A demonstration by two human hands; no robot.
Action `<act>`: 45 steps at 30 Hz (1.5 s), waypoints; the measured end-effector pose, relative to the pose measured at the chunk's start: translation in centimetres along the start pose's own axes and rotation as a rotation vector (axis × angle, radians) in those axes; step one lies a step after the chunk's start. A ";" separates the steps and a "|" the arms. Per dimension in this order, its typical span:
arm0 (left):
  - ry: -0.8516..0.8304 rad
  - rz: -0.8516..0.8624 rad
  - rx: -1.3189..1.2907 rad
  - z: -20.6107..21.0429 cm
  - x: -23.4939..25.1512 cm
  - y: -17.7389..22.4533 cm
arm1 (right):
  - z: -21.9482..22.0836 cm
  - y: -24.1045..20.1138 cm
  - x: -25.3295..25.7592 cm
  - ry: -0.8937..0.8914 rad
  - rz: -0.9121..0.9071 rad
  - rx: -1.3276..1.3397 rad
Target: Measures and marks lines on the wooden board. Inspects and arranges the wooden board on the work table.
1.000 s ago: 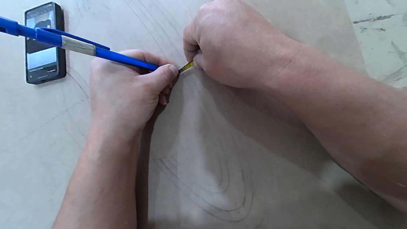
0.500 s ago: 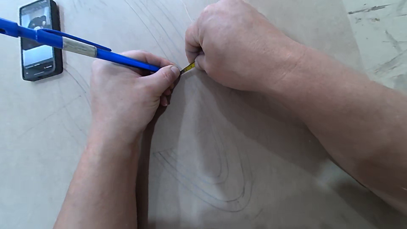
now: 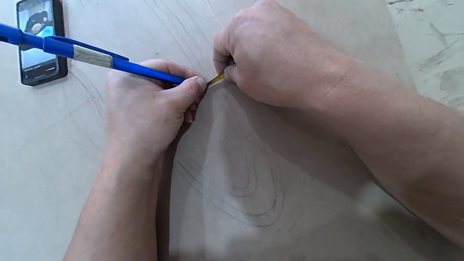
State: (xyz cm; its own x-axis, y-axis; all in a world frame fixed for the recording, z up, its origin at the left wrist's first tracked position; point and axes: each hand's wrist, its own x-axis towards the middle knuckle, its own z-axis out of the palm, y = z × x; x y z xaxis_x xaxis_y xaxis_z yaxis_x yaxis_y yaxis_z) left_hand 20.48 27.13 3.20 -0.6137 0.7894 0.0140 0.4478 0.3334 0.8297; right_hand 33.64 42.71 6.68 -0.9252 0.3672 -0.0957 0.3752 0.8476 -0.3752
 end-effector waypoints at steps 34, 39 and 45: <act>-0.044 -0.013 -0.012 0.7 -4.2 0.5 | 1.6 -0.5 -4.2 0.046 -0.003 -0.004; -0.055 -0.016 -0.017 0.9 -4.9 0.5 | 2.1 -0.4 -4.9 0.061 -0.033 -0.017; -0.044 -0.012 -0.016 1.1 -5.9 0.6 | 2.6 -0.4 -6.1 0.091 -0.061 -0.010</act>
State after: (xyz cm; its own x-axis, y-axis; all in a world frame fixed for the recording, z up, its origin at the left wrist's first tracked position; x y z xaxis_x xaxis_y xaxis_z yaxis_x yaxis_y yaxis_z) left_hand 25.08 23.26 2.96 -0.5895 0.8075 -0.0200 0.4300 0.3346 0.8385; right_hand 39.02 39.18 5.02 -0.9375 0.3479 0.0110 0.3196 0.8731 -0.3681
